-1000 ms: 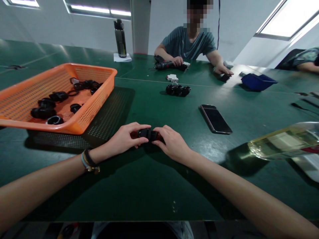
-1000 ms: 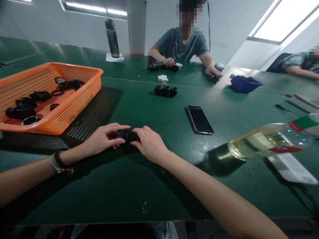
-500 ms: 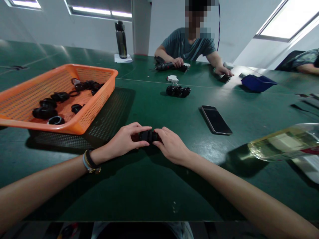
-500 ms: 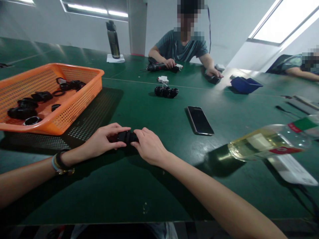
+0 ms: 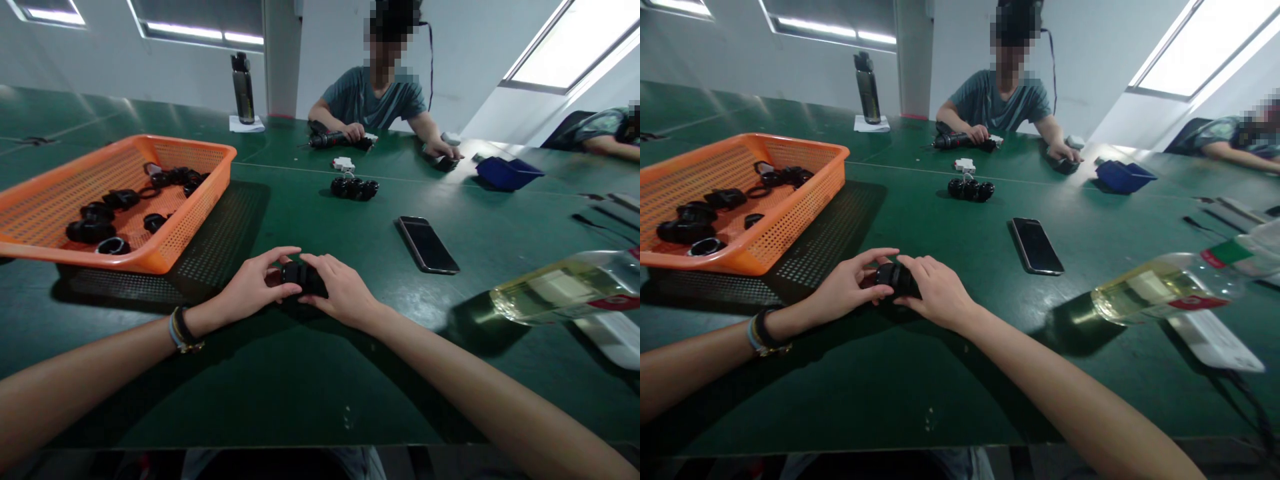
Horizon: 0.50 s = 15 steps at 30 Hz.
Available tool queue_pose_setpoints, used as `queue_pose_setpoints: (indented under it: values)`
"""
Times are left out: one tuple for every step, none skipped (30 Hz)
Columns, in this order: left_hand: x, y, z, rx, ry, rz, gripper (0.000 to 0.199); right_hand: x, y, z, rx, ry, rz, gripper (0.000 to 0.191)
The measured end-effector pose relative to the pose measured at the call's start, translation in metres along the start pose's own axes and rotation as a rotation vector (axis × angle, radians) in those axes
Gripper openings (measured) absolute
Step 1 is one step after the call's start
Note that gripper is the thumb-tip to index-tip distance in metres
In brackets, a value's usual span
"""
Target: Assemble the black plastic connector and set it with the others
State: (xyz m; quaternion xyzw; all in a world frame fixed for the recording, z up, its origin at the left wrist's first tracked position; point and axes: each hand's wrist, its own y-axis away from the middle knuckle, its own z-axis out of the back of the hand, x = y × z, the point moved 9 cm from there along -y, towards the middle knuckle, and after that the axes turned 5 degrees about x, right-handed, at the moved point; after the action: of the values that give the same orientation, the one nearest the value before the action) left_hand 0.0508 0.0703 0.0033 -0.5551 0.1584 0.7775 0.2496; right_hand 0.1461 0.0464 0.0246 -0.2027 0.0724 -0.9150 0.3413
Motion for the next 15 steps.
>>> queue_pose_setpoints:
  values:
    - [0.003,-0.001,-0.003,0.008,0.068,0.034,0.059,0.001,0.000,0.001,-0.018,0.004,0.017,0.042]
    - [0.005,-0.002,-0.005,0.017,0.120,0.059,0.058,0.001,0.000,0.002,-0.039,0.004,0.030,0.039]
    - [0.006,-0.002,-0.008,0.029,0.155,0.076,0.055,0.002,0.001,0.003,-0.062,0.000,0.043,0.036]
    - [0.006,-0.003,-0.010,0.047,0.178,0.087,0.051,0.002,0.002,0.005,-0.089,-0.007,0.053,0.035]
    - [0.007,-0.003,-0.012,0.072,0.192,0.097,0.046,0.001,0.004,0.006,-0.116,-0.016,0.063,0.034]
    - [0.006,-0.004,-0.014,0.098,0.196,0.105,0.041,0.001,0.005,0.008,-0.141,-0.027,0.072,0.034]
    - [0.006,-0.004,-0.016,0.122,0.191,0.111,0.038,0.001,0.006,0.009,-0.161,-0.040,0.080,0.033]
    - [0.005,-0.004,-0.017,0.137,0.182,0.114,0.035,0.001,0.007,0.010,-0.176,-0.054,0.086,0.033]
    - [0.005,-0.003,-0.016,0.138,0.169,0.113,0.033,0.001,0.008,0.010,-0.187,-0.071,0.090,0.033]
    - [0.004,-0.003,-0.015,0.126,0.152,0.109,0.033,0.001,0.009,0.011,-0.195,-0.089,0.089,0.033]
    - [0.003,-0.003,-0.013,0.107,0.130,0.102,0.034,0.001,0.009,0.011,-0.202,-0.109,0.084,0.032]
    - [0.002,-0.003,-0.011,0.080,0.101,0.093,0.035,0.001,0.009,0.011,-0.208,-0.130,0.074,0.032]
    - [0.001,-0.002,-0.009,0.052,0.067,0.082,0.037,0.000,0.009,0.011,-0.213,-0.151,0.061,0.031]
    - [0.000,-0.002,-0.007,0.027,0.031,0.070,0.038,0.000,0.009,0.011,-0.215,-0.172,0.046,0.031]
    - [-0.001,-0.001,-0.005,0.009,-0.001,0.058,0.040,0.000,0.009,0.010,-0.214,-0.193,0.028,0.030]
